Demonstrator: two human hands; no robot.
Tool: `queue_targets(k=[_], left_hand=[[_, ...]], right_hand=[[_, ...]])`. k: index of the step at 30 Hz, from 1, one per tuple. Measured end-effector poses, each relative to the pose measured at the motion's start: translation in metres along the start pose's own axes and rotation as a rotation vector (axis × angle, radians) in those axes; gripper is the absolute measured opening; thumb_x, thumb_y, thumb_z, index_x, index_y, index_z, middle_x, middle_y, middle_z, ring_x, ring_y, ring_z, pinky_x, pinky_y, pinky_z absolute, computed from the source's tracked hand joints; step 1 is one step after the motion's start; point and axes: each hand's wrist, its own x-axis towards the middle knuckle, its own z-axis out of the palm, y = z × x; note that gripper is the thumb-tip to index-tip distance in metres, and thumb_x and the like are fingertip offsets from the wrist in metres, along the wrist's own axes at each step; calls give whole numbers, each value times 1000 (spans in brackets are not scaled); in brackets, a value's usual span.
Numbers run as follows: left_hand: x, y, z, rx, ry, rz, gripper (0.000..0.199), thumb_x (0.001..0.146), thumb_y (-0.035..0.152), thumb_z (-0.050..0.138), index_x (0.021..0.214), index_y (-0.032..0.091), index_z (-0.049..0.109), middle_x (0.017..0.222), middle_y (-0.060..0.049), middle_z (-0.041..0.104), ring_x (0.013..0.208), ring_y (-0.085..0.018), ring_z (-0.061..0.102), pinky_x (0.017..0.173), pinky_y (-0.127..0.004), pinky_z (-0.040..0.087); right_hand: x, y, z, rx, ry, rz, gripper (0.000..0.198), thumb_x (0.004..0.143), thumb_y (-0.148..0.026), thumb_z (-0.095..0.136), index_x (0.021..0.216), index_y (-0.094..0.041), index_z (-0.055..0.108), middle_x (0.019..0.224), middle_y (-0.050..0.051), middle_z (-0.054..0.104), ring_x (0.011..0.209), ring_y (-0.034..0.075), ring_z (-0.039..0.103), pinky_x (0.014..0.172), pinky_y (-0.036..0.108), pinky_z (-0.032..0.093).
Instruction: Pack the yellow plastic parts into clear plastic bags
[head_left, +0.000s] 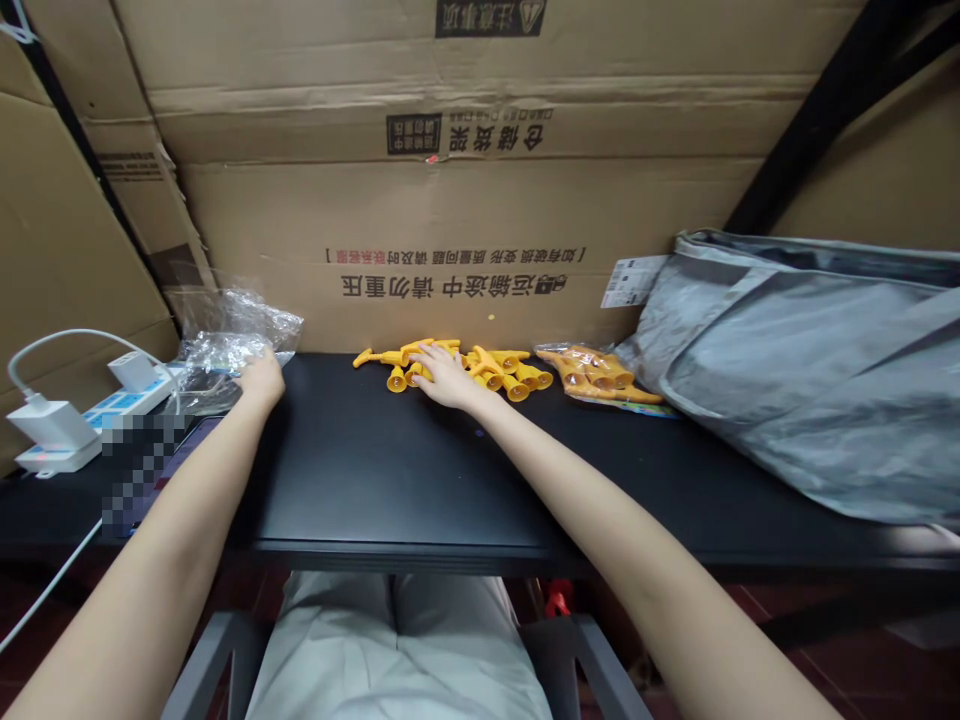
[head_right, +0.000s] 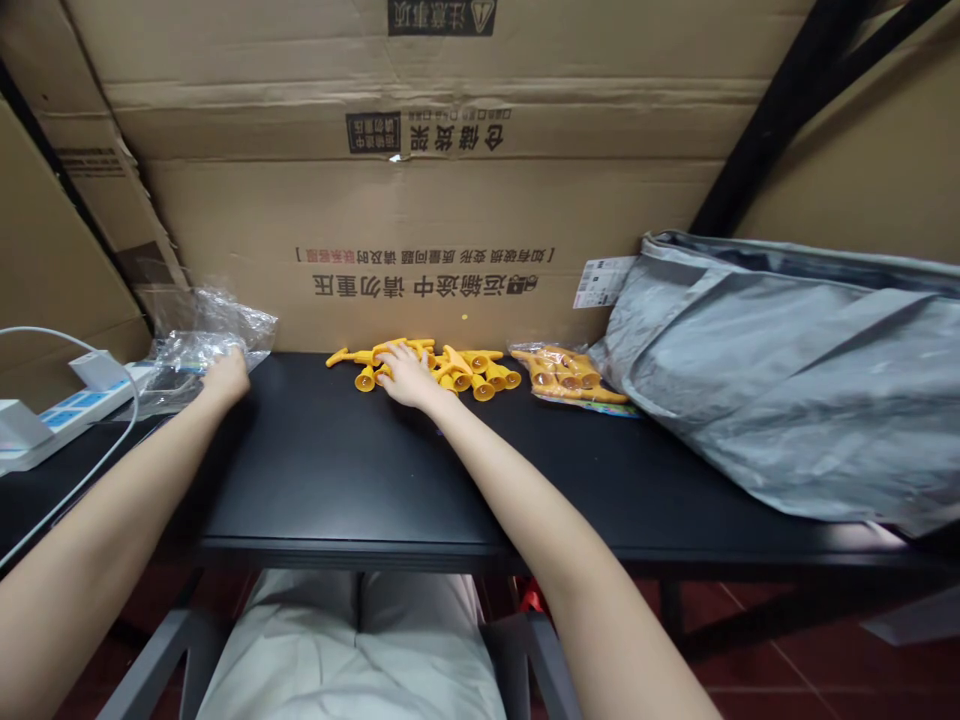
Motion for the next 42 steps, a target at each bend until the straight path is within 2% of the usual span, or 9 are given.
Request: queue_targets(k=[3,7,10,15,22,26,30,36,42], left_hand=[[-20,27,-17,84,74,64,56,85,13,41,139,8,28,133,-33,40,118,-38,50,88,-52,44],[-45,65,-29,117,93,442,58,81,2,33,139,8,29,127,-26,48,118,-30,51,91,-43,45],[-59,86,-25,43,33,751,60,79,-1,34,137,13,32,127,-18,53,117,-23,53,93,-34,45],[-71,97,-11,-56,-48,1006,65,73,-6,36,135,13,36,132,-15,53,120,-20,53,98,-31,41],[-67,81,-6,-129,-136,927,62,75,1,37,134,16,38,122,-12,61,110,-21,59,88,-29,46],[-65,76,-4,-94,-104,849,61,78,6,37,137,19,36,132,-9,54,114,-21,57,92,-30,44],[-65,75,-5,-13,-62,782,53,85,13,35,137,24,38,131,-10,54,104,-23,62,89,-37,47],[-61,69,-6,112,-69,827,35,92,20,32,118,19,55,107,-12,66,97,-23,64,87,-35,47],[-55,58,2,25,-95,907,40,91,21,34,125,22,55,121,-9,63,105,-21,62,95,-35,44]], right_hand=[[0,-4,9,-71,-42,-54,42,91,-35,42,131,-24,51,151,8,29,141,31,16,106,67,6],[-1,-4,17,-178,-26,-51,41,90,-30,45,129,-27,54,148,7,34,139,30,20,107,65,6],[-2,-2,19,-215,1,-41,42,89,-22,42,129,-28,53,145,7,39,138,28,22,107,66,8],[-8,4,14,-233,-7,6,49,85,-14,41,130,-29,52,137,7,49,138,28,23,106,67,8],[-15,6,5,-234,-34,69,45,86,-14,41,127,-27,54,136,7,49,138,29,23,104,70,5],[-14,-5,10,-188,55,-41,39,92,-27,39,127,-24,53,144,9,40,136,29,28,105,69,2],[-8,-19,19,-188,62,-167,38,92,-31,40,127,-24,53,137,10,48,127,27,40,108,63,1],[-1,-24,32,-292,51,-75,30,90,-25,42,115,-21,59,123,14,58,109,28,54,106,64,0],[-3,-16,29,-357,69,-41,30,89,-22,41,108,-17,63,103,14,65,103,28,55,107,60,5]])
